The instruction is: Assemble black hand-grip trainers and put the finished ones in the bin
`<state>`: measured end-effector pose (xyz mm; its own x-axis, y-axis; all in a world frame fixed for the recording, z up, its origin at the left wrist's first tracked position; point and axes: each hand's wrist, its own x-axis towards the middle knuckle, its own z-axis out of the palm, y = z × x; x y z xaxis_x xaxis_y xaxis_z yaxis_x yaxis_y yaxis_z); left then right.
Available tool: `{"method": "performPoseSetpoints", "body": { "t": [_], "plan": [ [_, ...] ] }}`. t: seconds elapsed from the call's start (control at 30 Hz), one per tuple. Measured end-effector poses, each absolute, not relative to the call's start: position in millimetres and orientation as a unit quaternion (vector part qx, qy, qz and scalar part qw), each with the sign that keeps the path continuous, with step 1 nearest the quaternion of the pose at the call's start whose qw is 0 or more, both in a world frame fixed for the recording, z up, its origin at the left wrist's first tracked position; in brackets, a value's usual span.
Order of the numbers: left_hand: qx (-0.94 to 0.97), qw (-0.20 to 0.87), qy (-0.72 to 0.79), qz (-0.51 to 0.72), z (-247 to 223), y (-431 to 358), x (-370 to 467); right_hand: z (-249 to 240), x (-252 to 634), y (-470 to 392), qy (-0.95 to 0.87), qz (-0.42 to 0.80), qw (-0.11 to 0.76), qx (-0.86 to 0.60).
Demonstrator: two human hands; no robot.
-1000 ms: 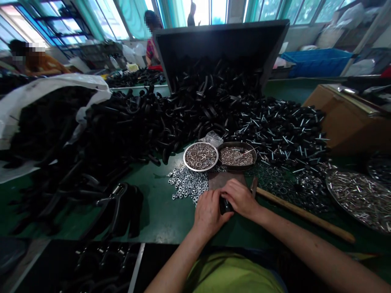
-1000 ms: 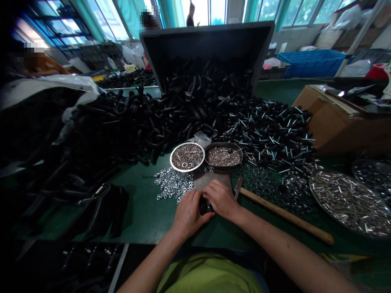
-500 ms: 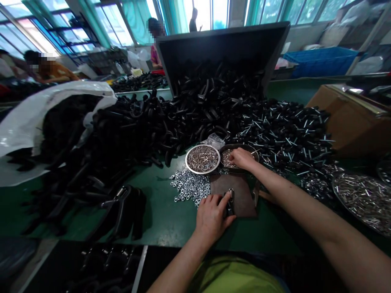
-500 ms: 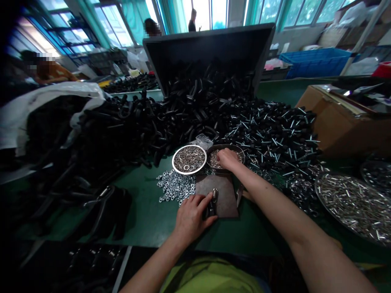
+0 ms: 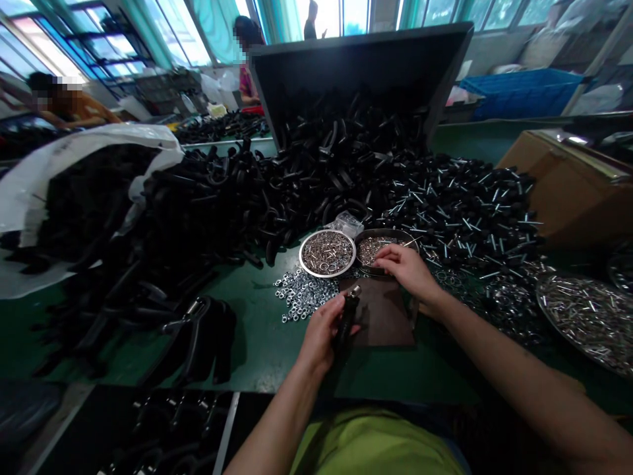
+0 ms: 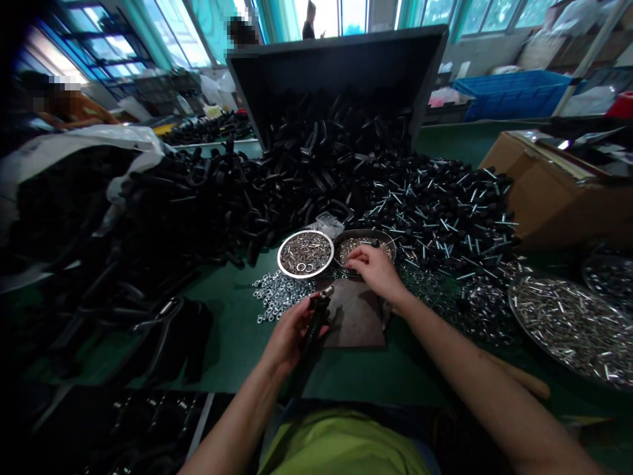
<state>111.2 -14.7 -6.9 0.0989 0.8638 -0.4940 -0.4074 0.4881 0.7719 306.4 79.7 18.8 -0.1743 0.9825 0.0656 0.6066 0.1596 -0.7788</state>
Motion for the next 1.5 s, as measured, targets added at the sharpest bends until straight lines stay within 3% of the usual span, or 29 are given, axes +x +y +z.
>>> {"method": "performPoseSetpoints", "body": {
  "t": [0.1, 0.33, 0.63, 0.83, 0.93, 1.1, 1.27, 1.37, 1.5],
  "plan": [
    [0.062, 0.772, 0.426, 0.468, -2, -15, 108, 19, 296, 41, -0.636, 0.439, 0.398, -0.495],
    [-0.008, 0.822, 0.342, 0.455, 10, -21, 113, 12, 278, 9, -0.69, 0.405, 0.377, -0.466],
    [0.04, 0.819, 0.368, 0.439, 2, -22, 113, 5, 280, 12, -0.675, 0.434, 0.399, -0.443],
    [0.218, 0.777, 0.435, 0.399, -2, -19, 107, 6, 290, 16, -0.723, 0.419, 0.345, -0.429],
    [0.404, 0.707, 0.466, 0.347, 1, -10, 107, 6, 300, 23, -0.861, 0.249, 0.256, -0.362],
    [0.694, 0.441, 0.499, 0.273, -4, -4, 116, -9, 314, 35, -0.967, -0.025, 0.136, -0.216],
    [0.814, 0.225, 0.495, 0.203, -18, -22, 121, -13, 322, 34, -0.972, -0.041, 0.123, -0.197],
    [0.831, 0.19, 0.484, 0.196, -25, -30, 120, -5, 335, 20, -0.958, -0.022, 0.132, -0.252],
    [0.808, 0.184, 0.516, 0.217, -30, -32, 121, 1, 369, -12, -0.877, -0.047, 0.118, -0.464]
  ]
}}
